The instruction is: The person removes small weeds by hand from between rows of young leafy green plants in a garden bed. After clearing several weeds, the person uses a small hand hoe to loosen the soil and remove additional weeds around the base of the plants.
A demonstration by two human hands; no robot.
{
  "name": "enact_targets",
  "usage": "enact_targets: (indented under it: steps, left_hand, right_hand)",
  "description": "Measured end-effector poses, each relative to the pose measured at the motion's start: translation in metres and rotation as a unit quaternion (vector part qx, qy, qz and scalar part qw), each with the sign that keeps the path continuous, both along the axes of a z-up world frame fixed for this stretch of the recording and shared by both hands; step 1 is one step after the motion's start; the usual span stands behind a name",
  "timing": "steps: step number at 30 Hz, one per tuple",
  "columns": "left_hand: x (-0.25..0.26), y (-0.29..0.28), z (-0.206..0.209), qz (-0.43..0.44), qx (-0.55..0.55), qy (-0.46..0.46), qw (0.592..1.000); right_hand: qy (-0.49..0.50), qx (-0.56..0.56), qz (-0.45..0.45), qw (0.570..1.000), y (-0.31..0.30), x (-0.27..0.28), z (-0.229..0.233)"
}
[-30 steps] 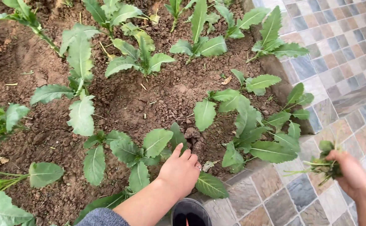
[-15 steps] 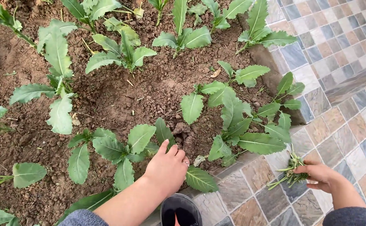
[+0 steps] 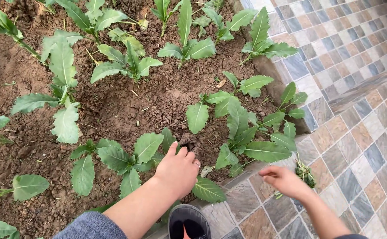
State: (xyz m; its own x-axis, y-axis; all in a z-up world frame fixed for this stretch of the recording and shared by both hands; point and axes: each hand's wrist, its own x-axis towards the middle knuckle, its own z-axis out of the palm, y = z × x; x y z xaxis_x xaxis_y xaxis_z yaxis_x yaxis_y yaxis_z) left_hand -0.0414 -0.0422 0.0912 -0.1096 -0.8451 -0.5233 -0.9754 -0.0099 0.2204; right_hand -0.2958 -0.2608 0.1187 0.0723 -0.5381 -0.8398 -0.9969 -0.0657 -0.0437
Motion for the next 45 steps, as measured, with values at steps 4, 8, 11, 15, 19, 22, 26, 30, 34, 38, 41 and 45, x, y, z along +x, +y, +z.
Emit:
enact_targets:
  steps: [4, 8, 11, 15, 19, 22, 26, 30, 34, 38, 41, 45]
  left_hand:
    - [0.000, 0.011, -0.001, 0.015, -0.031, 0.014, 0.999]
    - [0.006, 0.028, 0.000, 0.027, -0.032, 0.027, 0.999]
    - [0.008, 0.040, -0.012, 0.059, -0.039, 0.031, 0.997]
    - [0.014, 0.048, -0.019, 0.067, -0.044, 0.019, 0.997]
    - [0.017, 0.040, -0.014, 0.072, -0.051, 0.023, 0.996]
    - [0.015, 0.036, -0.012, 0.075, -0.054, 0.029, 0.995]
    - [0.012, 0.034, -0.009, 0.074, -0.061, 0.038, 0.995]
    - [0.010, 0.038, -0.005, 0.066, -0.047, 0.036, 0.996]
    - [0.010, 0.046, -0.006, 0.087, -0.072, 0.036, 0.993]
    - [0.014, 0.047, -0.007, 0.094, -0.083, 0.032, 0.992]
    - [0.016, 0.048, -0.012, 0.090, -0.091, 0.019, 0.992]
    - [0.016, 0.047, -0.009, 0.087, -0.103, 0.023, 0.991]
  right_hand:
    - [-0.030, -0.071, 0.237, 0.969, 0.020, 0.014, -0.108]
    - [0.162, -0.087, 0.335, 0.924, 0.017, 0.040, -0.144]
    - [0.205, -0.110, 0.321, 0.918, 0.014, 0.048, -0.163]
    - [0.195, -0.113, 0.311, 0.923, 0.006, 0.036, -0.196]
    - [0.163, -0.105, 0.305, 0.933, -0.002, 0.035, -0.189]
    - [0.181, -0.056, 0.285, 0.940, 0.000, 0.052, -0.150]
    - [0.202, -0.001, 0.236, 0.950, 0.003, 0.065, -0.137]
    - [0.227, -0.075, 0.314, 0.919, 0.015, 0.057, -0.167]
    - [0.200, -0.092, 0.347, 0.912, 0.016, 0.039, -0.199]
    - [0.172, -0.104, 0.367, 0.908, 0.010, 0.028, -0.216]
    - [0.165, -0.092, 0.287, 0.939, 0.008, 0.024, -0.222]
    - [0.148, -0.120, 0.242, 0.951, 0.004, 0.027, -0.207]
